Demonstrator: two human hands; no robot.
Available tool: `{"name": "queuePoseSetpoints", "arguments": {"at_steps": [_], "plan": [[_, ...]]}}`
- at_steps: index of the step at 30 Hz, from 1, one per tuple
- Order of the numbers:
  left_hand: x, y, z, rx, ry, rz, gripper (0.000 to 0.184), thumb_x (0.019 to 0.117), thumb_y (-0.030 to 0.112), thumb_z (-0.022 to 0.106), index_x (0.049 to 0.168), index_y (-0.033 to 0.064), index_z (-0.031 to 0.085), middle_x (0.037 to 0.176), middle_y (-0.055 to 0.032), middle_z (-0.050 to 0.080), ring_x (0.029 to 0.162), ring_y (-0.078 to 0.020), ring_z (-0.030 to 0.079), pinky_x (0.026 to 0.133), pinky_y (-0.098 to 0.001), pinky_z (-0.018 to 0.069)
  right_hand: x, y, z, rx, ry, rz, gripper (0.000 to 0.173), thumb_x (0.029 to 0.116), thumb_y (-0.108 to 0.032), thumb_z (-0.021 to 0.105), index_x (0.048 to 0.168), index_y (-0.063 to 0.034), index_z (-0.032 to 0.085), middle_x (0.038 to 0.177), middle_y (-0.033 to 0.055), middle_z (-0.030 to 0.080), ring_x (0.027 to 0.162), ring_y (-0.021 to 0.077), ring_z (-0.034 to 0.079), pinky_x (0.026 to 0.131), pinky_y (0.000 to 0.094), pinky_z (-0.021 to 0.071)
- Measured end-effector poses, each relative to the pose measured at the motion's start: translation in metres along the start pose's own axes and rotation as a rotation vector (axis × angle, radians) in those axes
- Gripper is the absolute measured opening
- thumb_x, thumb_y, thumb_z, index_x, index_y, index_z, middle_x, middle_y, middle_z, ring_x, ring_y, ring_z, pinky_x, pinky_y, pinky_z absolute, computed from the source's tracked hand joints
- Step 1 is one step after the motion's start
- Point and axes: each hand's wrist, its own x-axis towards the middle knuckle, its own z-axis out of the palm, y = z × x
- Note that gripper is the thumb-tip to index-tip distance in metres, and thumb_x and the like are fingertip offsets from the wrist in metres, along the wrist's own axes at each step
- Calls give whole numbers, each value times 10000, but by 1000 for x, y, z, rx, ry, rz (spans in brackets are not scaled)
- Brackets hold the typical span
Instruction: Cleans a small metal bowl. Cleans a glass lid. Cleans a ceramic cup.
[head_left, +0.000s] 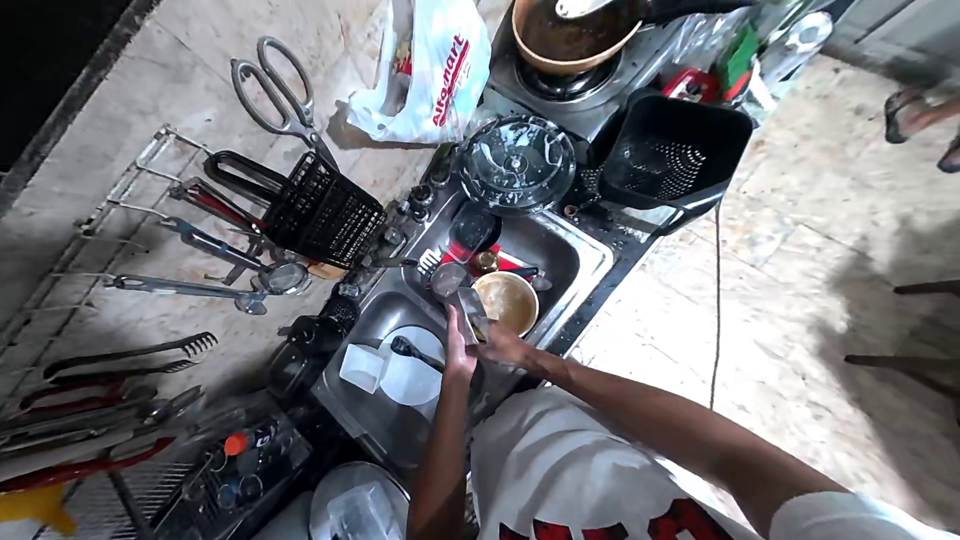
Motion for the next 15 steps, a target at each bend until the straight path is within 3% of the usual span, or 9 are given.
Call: {"name": "queuePoseSetpoints", "arguments": {"at_steps": [2, 3, 4, 6, 7, 9, 12, 13, 15], "plan": [[0, -14, -3, 20, 18, 131, 632, 1053, 592, 391, 1518, 168, 453, 1442, -102, 580, 1294, -234, 574, 1053, -493, 499, 0, -4, -2, 254, 39, 45, 701, 804, -225, 796, 1436, -77, 533, 1252, 166, 677, 1122, 272, 671, 988, 497, 548], [2, -20, -6, 65, 24, 216, 630, 1069, 549, 401, 1560, 155, 393, 1501, -110, 526, 1340, -231, 535, 1089, -482, 472, -1, -6, -3, 416, 65, 60, 667, 816, -231, 779, 1423, -83, 548, 1229, 143, 683, 1076, 232, 683, 945, 457, 574], [5, -25, -6, 136, 40, 291, 636, 1080, 514, 400, 1588, 137, 336, 1539, -121, 480, 1374, -228, 499, 1124, -467, 444, -1, -10, -3, 587, 109, 64, 601, 855, -238, 752, 1400, -67, 566, 1214, 131, 683, 1050, 209, 684, 913, 424, 587], [5, -33, -2, 262, 72, 372, 644, 1095, 471, 387, 1609, 101, 278, 1594, -133, 404, 1434, -219, 430, 1189, -444, 375, 3, -18, -4, 834, 228, 71, 486, 1007, -297, 627, 1404, -27, 549, 1300, 132, 654, 1163, 184, 649, 1005, 383, 554], [4, -37, 2, 277, 60, 379, 643, 1102, 458, 368, 1615, 87, 260, 1627, -140, 353, 1469, -219, 387, 1217, -442, 338, 5, -23, -6, 853, 277, 91, 493, 1067, -344, 524, 1442, -25, 518, 1400, 134, 604, 1275, 173, 590, 1093, 369, 495], [-1, -38, 9, 215, 52, 357, 627, 1102, 482, 339, 1590, 90, 315, 1578, -133, 428, 1420, -212, 454, 1175, -436, 397, 3, -30, -10, 712, 281, 87, 547, 1118, -393, 368, 1492, -10, 480, 1509, 162, 527, 1408, 183, 495, 1196, 370, 397], [-11, -15, 16, 63, 90, 211, 646, 1070, 594, 322, 1467, 117, 500, 1353, -117, 630, 1209, -231, 614, 1005, -469, 522, 1, -14, -8, 510, 188, -8, 432, 1101, -351, 422, 1255, -31, 670, 1233, 125, 683, 1165, 168, 634, 1047, 385, 507], [-14, -6, 17, 30, 102, 154, 665, 1055, 627, 317, 1423, 117, 533, 1272, -120, 669, 1134, -237, 645, 946, -474, 544, -1, -7, -11, 473, 117, -66, 396, 1094, -318, 446, 1212, -38, 700, 1242, 102, 688, 1163, 151, 636, 1044, 374, 506], [-14, 2, 12, -19, 52, 80, 673, 1040, 654, 318, 1420, 139, 525, 1241, -110, 669, 1101, -232, 650, 927, -468, 550, -3, 5, -17, 376, -30, -201, 313, 1052, -250, 524, 1154, -30, 722, 1398, 104, 606, 1296, 154, 564, 1119, 356, 461]]}}
